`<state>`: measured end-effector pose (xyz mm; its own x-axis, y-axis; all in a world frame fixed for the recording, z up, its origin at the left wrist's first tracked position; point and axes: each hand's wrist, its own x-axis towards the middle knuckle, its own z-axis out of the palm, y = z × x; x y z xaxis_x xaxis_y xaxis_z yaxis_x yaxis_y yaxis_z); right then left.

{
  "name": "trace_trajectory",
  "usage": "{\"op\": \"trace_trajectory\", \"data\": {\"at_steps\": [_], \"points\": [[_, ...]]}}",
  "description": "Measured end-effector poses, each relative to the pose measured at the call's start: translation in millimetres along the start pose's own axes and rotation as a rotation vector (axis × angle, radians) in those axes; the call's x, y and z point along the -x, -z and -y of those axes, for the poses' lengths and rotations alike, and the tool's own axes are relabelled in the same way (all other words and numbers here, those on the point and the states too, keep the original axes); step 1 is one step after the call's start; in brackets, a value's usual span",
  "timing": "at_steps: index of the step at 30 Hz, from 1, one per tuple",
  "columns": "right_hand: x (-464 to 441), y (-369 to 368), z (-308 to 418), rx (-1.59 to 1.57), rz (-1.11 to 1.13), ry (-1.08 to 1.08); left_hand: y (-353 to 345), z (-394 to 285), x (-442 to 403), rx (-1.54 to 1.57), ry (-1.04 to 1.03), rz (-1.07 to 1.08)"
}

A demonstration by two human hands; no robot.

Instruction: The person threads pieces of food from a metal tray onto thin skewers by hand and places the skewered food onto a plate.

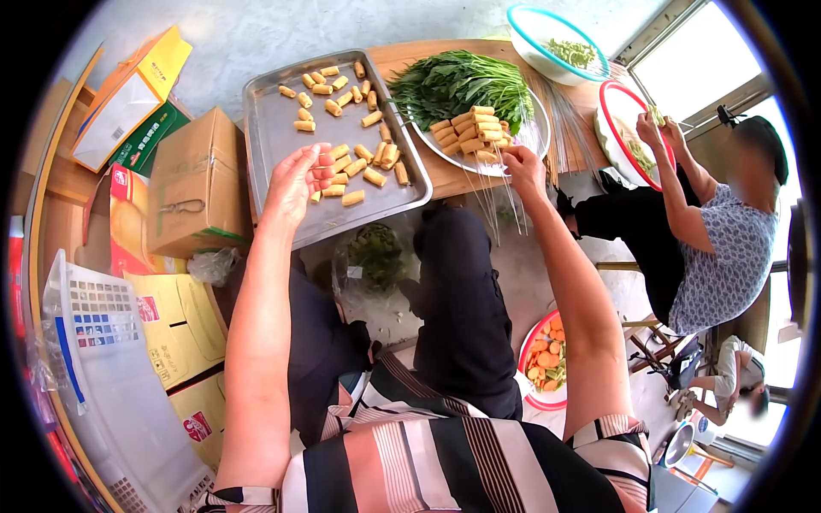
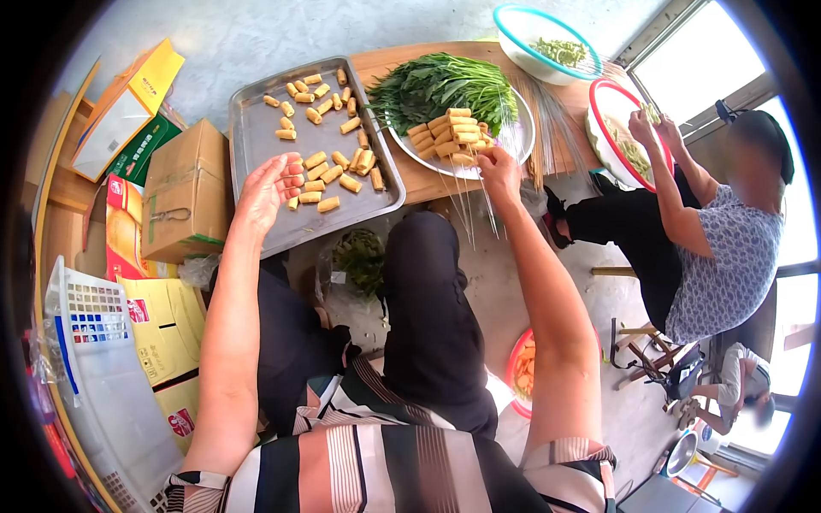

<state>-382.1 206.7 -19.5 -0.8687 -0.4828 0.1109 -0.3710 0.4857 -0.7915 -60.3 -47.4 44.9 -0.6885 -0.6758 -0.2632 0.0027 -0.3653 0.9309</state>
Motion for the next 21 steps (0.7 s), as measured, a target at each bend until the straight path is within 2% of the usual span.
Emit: {"op": "trace_trajectory", "data": {"at_steps": [4, 11, 19, 21], "points": [[5, 35, -11, -0.087, -0.048, -0.02, 1, -1, 3, -0.008, -0.009, 0.0], [1, 104, -76, 0.048, -0.244, -0.272, 1, -3, 6, -0.034, -0.003, 0.021], [-30, 109, -110, 0.187, -0.204, -0.376, -11, -2, 1, -0.094, 0.01, 0.043], [-45, 103, -123, 0.364, -0.166, -0.37, -14, -2, -1, -0.113, 0.028, 0.026]]}}
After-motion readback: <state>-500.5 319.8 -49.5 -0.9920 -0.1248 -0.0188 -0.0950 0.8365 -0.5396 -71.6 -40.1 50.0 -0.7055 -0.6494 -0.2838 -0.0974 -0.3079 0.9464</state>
